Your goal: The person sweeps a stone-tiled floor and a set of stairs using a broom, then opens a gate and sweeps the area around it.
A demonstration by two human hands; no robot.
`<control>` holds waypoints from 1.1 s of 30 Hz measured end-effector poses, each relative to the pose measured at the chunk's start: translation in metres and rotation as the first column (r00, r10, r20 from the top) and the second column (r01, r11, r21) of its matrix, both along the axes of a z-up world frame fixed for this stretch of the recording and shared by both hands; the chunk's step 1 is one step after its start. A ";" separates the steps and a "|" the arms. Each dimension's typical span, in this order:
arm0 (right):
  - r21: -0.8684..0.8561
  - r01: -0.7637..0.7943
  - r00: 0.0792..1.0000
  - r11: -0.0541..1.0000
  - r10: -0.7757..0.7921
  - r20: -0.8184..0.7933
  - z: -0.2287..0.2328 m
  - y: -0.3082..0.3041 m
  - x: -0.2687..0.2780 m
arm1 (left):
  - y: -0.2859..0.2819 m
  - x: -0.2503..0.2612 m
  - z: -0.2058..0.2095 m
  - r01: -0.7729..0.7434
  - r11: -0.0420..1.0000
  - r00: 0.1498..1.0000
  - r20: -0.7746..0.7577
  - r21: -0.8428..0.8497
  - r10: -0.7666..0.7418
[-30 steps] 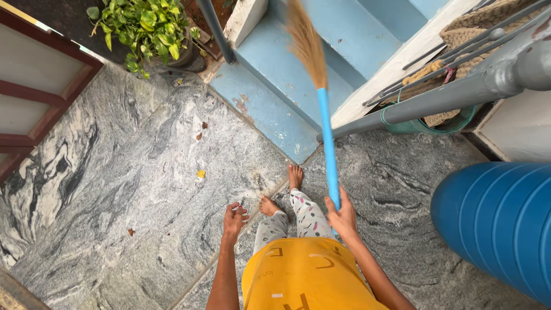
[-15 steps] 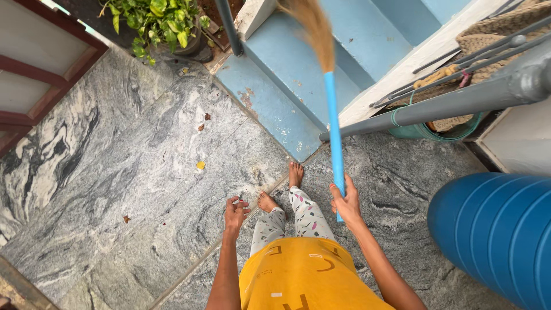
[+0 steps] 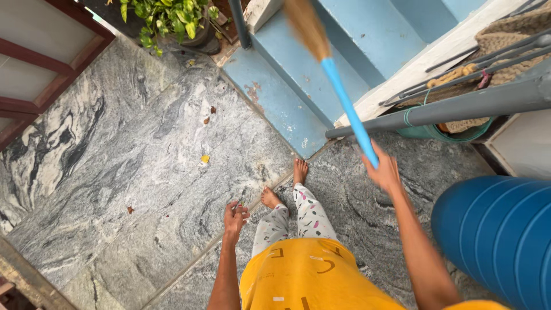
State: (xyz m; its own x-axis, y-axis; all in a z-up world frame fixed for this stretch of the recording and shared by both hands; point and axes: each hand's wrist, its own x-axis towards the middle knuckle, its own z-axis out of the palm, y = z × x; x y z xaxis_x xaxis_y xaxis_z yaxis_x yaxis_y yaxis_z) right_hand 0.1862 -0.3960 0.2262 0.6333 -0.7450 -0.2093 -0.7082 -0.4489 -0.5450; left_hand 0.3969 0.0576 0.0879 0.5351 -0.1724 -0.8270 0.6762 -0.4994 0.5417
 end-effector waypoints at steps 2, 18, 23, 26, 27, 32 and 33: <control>0.051 0.047 0.999 0.998 -0.048 0.012 0.003 0.037 -0.040 | 0.000 0.006 0.000 0.011 1.000 0.999 0.032 -0.029 -0.011; 0.206 0.136 0.985 0.969 -0.110 -0.133 0.014 0.085 -0.073 | 0.005 -0.003 -0.015 0.073 0.997 0.996 0.050 -0.029 -0.071; 0.302 0.255 0.964 0.919 -0.219 -0.149 -0.027 0.049 -0.007 | 0.016 -0.012 -0.017 0.031 1.000 0.999 0.044 -0.004 -0.031; 0.333 0.214 0.972 0.918 -0.165 -0.169 -0.060 0.017 0.038 | 0.030 -0.014 -0.016 0.039 0.999 0.997 0.071 -0.021 -0.038; 0.334 0.219 0.971 0.917 -0.169 -0.172 -0.063 0.011 0.037 | 0.034 -0.014 -0.016 0.067 0.997 0.994 0.086 -0.047 -0.063; 0.118 -0.150 0.953 0.982 0.176 -0.247 -0.020 0.023 -0.039 | 0.046 -0.019 -0.013 -0.030 0.996 0.999 0.039 -0.085 0.034; 0.076 -0.167 0.959 0.983 0.180 -0.218 -0.008 0.036 -0.061 | 0.044 -0.017 -0.014 -0.053 0.993 0.998 0.026 -0.102 0.056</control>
State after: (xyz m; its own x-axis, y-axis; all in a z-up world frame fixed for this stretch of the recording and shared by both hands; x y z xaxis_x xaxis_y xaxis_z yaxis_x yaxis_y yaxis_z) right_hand 0.1251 -0.3602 0.2179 0.6846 -0.6105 -0.3984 -0.7283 -0.5489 -0.4103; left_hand 0.3796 0.1012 0.0737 0.5694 -0.2244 -0.7908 0.6843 -0.4036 0.6072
